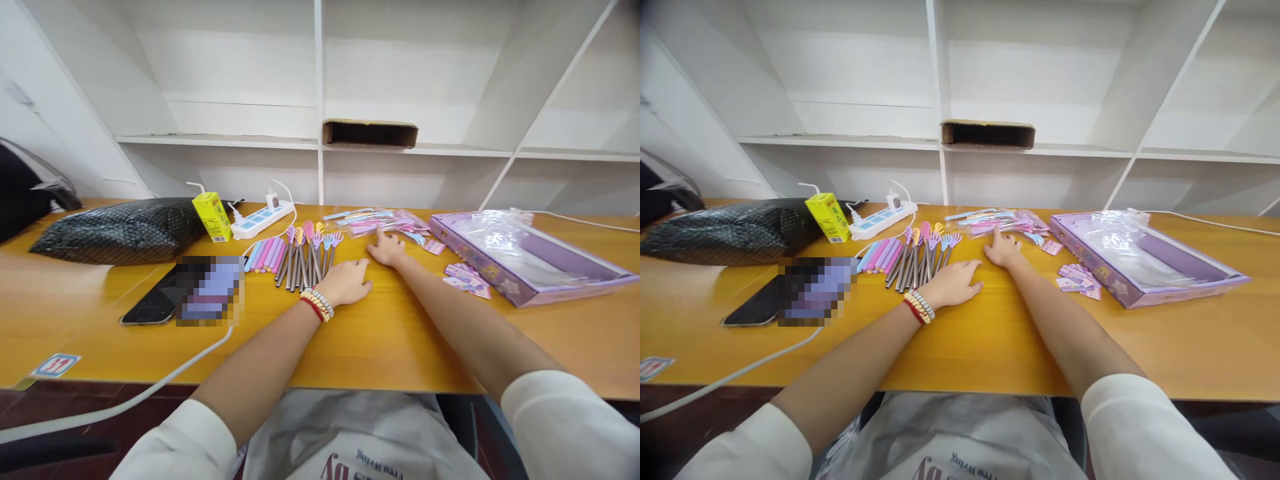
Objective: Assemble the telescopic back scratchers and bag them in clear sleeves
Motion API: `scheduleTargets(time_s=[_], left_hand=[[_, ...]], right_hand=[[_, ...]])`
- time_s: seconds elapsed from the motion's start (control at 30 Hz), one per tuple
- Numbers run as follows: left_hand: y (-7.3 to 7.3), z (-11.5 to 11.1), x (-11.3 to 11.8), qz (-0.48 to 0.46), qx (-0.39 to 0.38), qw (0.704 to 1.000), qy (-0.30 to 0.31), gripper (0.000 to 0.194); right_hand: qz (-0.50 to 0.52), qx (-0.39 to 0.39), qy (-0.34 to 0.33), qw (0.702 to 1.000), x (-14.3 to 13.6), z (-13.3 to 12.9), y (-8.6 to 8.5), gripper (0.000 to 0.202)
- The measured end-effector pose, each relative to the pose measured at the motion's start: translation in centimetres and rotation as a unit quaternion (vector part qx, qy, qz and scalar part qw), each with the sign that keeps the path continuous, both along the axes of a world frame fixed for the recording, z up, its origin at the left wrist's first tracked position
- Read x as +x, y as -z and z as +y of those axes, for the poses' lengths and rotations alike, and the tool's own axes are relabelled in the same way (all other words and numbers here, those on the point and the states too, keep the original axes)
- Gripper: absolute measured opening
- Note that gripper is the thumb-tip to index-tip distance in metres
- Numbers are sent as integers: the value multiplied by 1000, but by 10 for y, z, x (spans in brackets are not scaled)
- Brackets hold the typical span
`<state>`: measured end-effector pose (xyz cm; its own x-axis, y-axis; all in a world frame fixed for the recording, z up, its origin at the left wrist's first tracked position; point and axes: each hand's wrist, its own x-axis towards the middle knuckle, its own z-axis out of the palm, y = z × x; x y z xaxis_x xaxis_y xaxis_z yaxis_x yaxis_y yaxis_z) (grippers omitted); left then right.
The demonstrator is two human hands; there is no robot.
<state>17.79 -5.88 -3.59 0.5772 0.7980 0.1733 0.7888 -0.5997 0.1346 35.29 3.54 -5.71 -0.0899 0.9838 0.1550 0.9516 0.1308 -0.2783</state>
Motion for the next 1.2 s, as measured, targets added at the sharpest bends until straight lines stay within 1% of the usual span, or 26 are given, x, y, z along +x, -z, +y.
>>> scheduleTargets(time_s=[0.03, 0.1, 0.17, 0.23, 0.33, 0.43, 0.5, 0.57, 0.6, 0.67, 0.77, 0.9, 1.0, 1.07, 1.2], left_hand=[[0, 0, 1, 0, -6, 1000, 4, 46], [1, 0, 2, -1, -14, 1000, 6, 44], [2, 0, 3, -2, -14, 1000, 10, 42], [2, 1, 4, -1, -11, 1000, 12, 39], [2, 1, 4, 0, -11, 1000, 16, 38], [1, 0, 3, -25, -7, 999, 18, 37], [-3, -1, 4, -77, 11, 997, -4, 35], [-9, -3, 3, -144, 39, 988, -42, 30], [-12, -3, 3, -176, 53, 981, -59, 28], [-17, -3, 1, -222, 78, 968, -86, 25], [-20, -1, -1, -248, 86, 959, -104, 25], [-14, 2, -1, -224, 49, 969, -88, 32], [-10, 1, 1, -193, 20, 980, -51, 40], [-8, 0, 3, -184, 3, 983, -25, 45], [-7, 1, 3, -183, -36, 982, -4, 46]], right_hand=[[8, -8, 40, 999, 2, 8, 1, 69], [19, -8, 66, 998, 7, 21, 4, 75], [16, -1, 51, 999, 11, 27, 7, 77], [3, 11, 38, 999, 15, 26, 9, 75], [-12, 43, 20, 999, 20, 14, 7, 69], [-5, 99, -18, 995, 29, -4, 0, 69], [8, 149, -54, 987, 35, -18, -6, 68], [39, 194, -84, 977, 41, -33, -14, 65], [66, 210, -90, 971, 42, -41, -17, 62], [137, 221, -81, 962, 41, -55, -23, 55], [250, 214, -61, 942, 32, -70, -27, 44], [380, 183, -63, 904, 20, -76, -23, 38], [436, 138, -67, 887, 15, -76, -19, 38], [464, 106, -84, 875, 12, -78, -18, 39], [498, 36, -133, 856, 7, -82, -19, 41]])
